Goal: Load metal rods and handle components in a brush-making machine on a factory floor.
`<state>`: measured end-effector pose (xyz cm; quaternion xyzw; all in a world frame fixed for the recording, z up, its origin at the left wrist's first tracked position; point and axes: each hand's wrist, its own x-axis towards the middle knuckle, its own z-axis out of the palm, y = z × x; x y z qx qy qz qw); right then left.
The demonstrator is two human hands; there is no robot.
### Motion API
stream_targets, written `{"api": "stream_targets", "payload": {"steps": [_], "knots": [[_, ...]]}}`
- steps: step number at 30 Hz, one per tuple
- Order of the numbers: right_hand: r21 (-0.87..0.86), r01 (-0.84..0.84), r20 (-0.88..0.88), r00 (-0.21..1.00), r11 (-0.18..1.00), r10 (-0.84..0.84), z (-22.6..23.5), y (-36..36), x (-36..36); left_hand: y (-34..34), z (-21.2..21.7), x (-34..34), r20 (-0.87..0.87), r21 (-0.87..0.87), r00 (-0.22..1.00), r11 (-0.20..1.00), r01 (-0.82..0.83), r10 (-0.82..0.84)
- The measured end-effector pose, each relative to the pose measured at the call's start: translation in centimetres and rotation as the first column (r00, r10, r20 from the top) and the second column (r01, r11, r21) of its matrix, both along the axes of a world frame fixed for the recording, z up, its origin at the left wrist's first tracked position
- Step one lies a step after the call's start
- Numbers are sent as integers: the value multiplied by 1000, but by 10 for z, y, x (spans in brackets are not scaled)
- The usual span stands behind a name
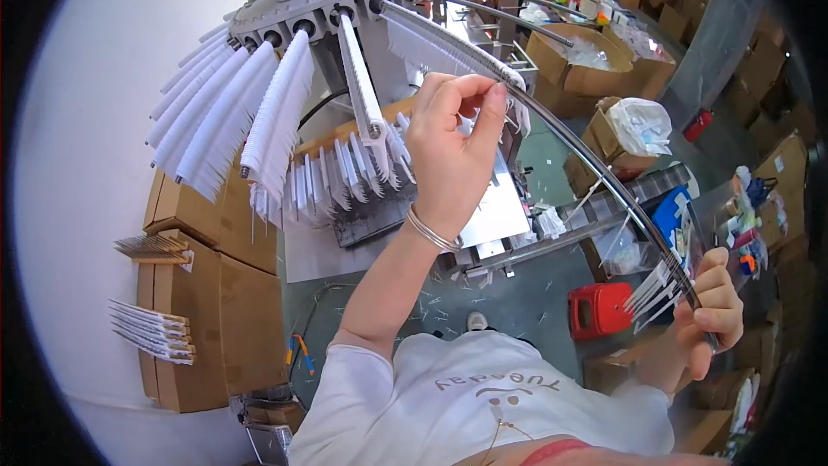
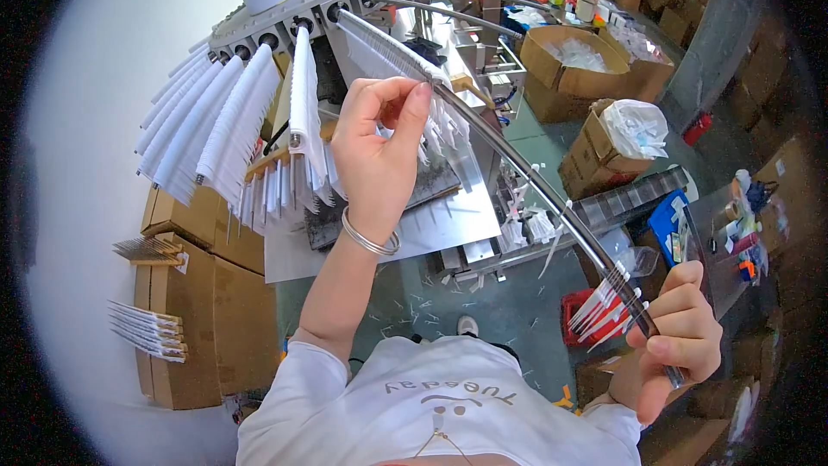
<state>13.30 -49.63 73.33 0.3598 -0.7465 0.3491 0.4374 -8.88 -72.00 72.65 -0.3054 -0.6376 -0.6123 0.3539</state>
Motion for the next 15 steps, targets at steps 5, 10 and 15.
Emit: {"api": "stream_targets", "payload": {"steps": [5,10,15], "knots": [[-9,91,-24,996,996,-92,-1,-9,5,1,1,0,46,65,999,998,21,-24],[9,193,-58,980,981,-192,4,-15,2,3,-2,-4,52,144,996,987,67,-76],[-75,279,-127,950,957,-287,-1,-26,-2,3,-4,-9,-35,146,999,988,46,-42]]}}
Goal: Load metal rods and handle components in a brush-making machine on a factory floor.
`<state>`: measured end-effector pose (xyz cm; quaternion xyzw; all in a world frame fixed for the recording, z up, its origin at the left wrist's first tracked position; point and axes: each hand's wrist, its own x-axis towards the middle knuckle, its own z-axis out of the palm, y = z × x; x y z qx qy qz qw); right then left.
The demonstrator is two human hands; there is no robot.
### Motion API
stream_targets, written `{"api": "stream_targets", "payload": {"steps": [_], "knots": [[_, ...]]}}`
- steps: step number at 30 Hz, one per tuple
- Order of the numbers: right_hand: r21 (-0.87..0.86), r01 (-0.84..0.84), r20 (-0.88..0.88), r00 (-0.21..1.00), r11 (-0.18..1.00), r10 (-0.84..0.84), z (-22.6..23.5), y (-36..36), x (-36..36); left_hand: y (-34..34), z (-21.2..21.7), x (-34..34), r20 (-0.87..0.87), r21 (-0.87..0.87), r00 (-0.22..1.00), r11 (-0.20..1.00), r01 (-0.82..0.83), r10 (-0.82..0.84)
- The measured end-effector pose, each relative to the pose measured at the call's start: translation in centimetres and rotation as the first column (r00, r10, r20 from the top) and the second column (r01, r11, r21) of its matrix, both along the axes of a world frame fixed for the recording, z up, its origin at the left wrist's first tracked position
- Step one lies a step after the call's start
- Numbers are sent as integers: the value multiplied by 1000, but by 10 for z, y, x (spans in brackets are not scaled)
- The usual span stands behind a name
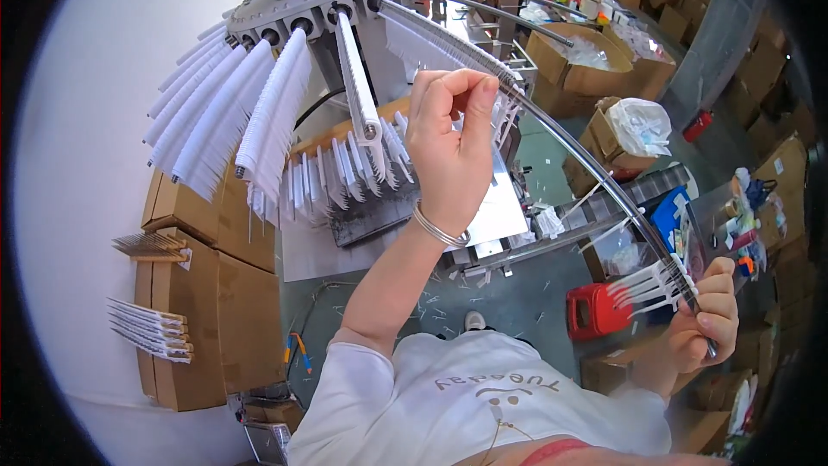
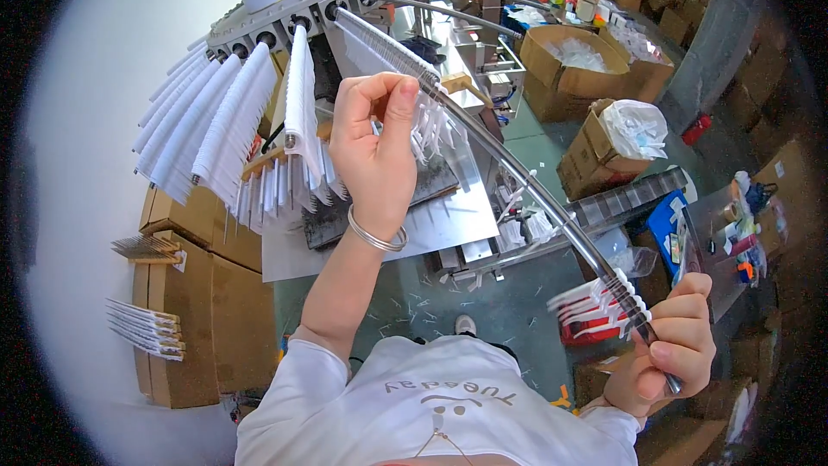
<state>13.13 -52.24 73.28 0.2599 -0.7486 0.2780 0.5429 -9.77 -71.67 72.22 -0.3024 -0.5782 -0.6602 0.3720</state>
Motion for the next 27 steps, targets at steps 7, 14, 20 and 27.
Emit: {"api": "stream_targets", "payload": {"steps": [7,14,20,27], "knots": [[-154,92,-105,988,984,-109,3,-12,5,6,5,7,20,-13,1000,1000,13,-12],[-180,10,-159,986,984,-39,-4,-3,4,4,-5,12,158,-14,986,999,49,-46],[-213,2,-148,988,977,-34,-9,0,7,3,-4,14,145,53,989,998,-24,16],[-232,-7,-130,991,973,-23,-19,-7,3,-11,-3,21,182,80,983,997,-8,-6]]}}
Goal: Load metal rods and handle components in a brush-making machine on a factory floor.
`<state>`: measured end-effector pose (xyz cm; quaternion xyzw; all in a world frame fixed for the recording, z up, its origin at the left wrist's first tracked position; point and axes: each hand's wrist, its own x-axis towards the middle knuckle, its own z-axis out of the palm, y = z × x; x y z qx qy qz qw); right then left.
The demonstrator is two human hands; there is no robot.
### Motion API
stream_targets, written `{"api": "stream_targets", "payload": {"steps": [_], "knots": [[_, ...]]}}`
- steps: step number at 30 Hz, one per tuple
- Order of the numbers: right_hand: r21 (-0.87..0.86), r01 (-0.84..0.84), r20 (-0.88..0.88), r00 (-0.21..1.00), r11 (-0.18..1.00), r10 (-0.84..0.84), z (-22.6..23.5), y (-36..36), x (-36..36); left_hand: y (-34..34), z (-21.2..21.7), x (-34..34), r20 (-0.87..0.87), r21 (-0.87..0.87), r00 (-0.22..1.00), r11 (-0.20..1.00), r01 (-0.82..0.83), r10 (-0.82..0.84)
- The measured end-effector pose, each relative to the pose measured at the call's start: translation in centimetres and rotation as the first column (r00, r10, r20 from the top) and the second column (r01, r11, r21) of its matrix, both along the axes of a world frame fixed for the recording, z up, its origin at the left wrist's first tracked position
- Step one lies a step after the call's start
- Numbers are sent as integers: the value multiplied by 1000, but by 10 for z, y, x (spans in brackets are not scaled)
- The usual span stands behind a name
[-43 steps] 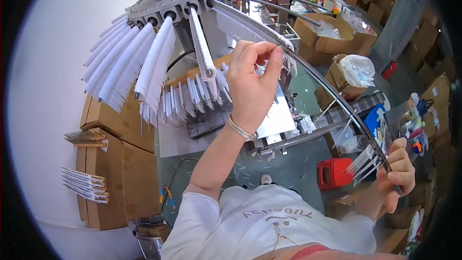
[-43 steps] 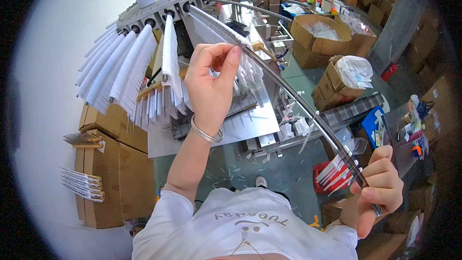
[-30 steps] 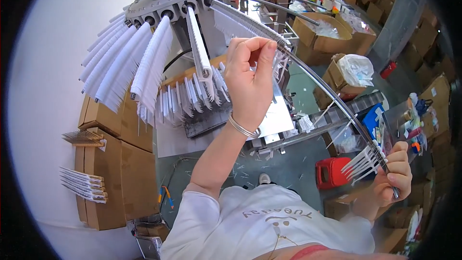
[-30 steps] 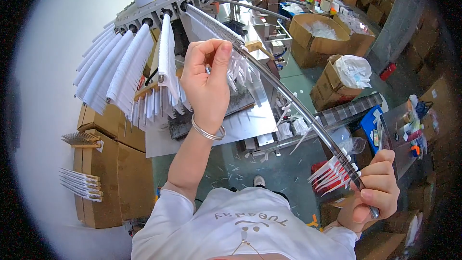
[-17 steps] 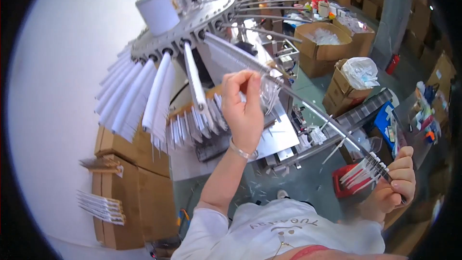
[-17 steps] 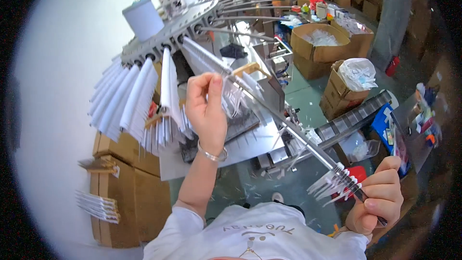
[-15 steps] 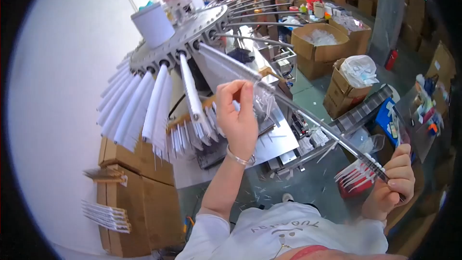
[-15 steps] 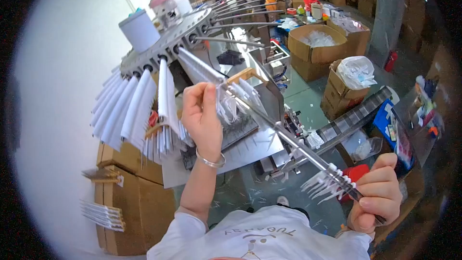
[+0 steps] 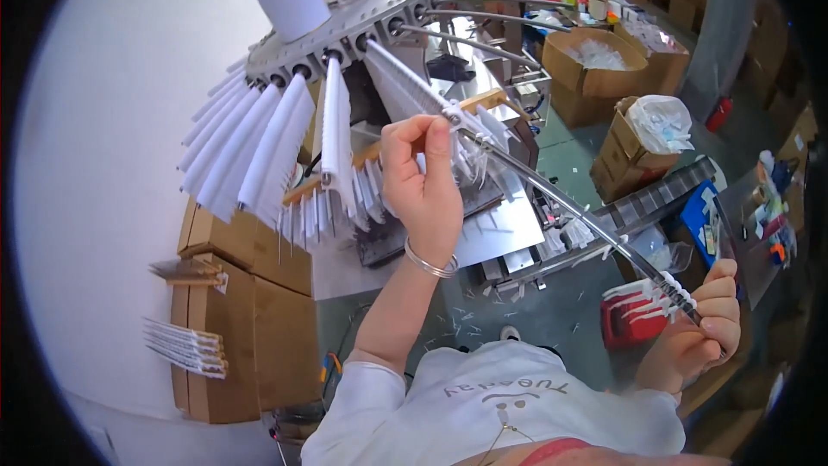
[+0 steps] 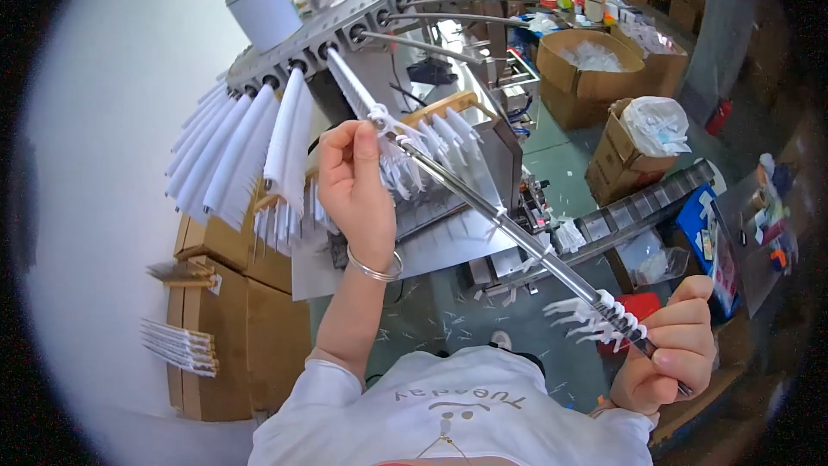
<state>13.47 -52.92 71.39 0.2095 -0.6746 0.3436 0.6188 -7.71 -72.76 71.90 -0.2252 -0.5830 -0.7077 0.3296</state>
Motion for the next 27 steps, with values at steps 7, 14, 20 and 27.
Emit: {"api": "stream_targets", "payload": {"steps": [7,14,20,27], "knots": [[-17,44,17,999,999,-44,-4,-13,0,-15,-11,-1,-47,-6,999,1000,-20,20],[-32,-47,4,999,998,47,-13,-16,4,-26,-24,13,-142,-6,986,996,-91,89],[22,25,17,1000,999,-26,-8,-21,9,-36,-18,14,-281,-170,895,899,-403,347],[40,10,19,1000,999,-11,-7,-31,3,-55,-23,15,-245,-170,912,911,-375,330]]}}
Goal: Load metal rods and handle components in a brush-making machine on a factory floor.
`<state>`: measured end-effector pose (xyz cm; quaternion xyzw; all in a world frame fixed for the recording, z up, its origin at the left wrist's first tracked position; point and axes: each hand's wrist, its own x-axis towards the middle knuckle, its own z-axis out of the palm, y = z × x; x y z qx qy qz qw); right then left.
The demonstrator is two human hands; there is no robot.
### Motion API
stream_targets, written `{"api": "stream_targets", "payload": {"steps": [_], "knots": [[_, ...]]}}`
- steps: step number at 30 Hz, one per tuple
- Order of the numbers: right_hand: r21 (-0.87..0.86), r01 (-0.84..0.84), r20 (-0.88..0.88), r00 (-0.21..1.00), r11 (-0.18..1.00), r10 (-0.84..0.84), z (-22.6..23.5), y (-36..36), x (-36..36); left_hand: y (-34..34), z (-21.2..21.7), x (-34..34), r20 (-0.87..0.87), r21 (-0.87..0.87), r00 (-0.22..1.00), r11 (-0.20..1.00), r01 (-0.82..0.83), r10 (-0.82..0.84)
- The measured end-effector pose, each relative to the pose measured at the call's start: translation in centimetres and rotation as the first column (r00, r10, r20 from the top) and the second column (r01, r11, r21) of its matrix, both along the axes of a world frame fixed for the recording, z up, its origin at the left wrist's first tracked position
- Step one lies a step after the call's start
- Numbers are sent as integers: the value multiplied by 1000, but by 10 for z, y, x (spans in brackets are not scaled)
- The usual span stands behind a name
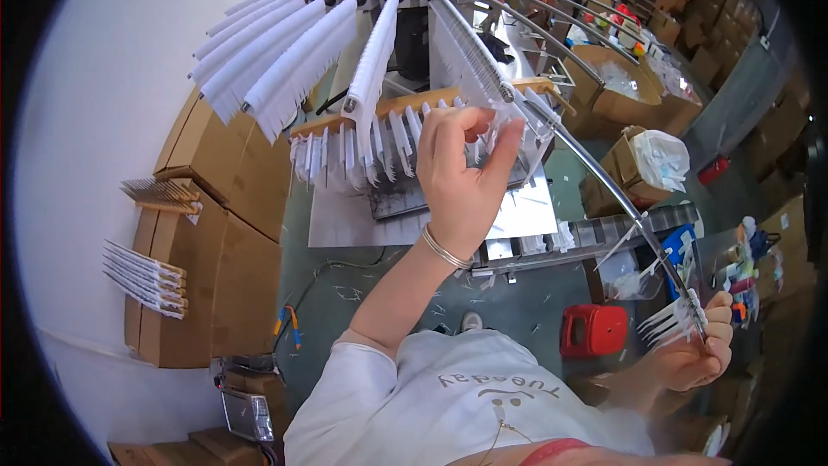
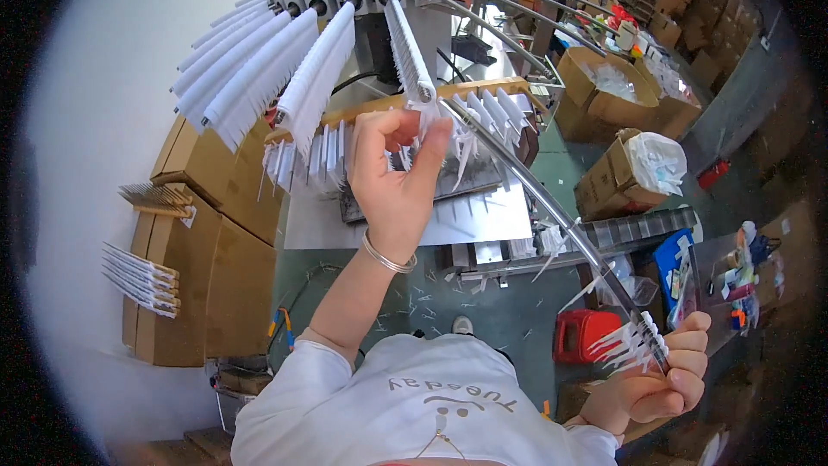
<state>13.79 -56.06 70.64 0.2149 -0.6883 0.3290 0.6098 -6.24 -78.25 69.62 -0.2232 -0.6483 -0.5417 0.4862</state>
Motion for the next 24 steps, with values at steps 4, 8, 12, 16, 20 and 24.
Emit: {"api": "stream_targets", "payload": {"steps": [4,8,12,16,20,24], "knots": [[11,-1,22,1000,1000,1,2,-2,0,-11,-2,2,125,210,977,967,145,-174],[-89,-43,-17,999,995,42,-1,-9,-9,-30,15,1,48,81,994,993,91,-95],[-191,-121,-47,992,974,114,-7,-5,-17,-39,36,5,43,-6,996,997,80,-79],[-296,-213,-70,977,931,201,-18,7,-24,-42,50,7,70,-89,992,990,109,-103],[-347,-418,-80,905,840,418,-36,34,-27,-43,61,11,98,-265,990,956,123,-100],[-351,-484,-69,867,801,494,-42,47,-36,-44,57,18,195,-84,970,983,165,-146]]}}
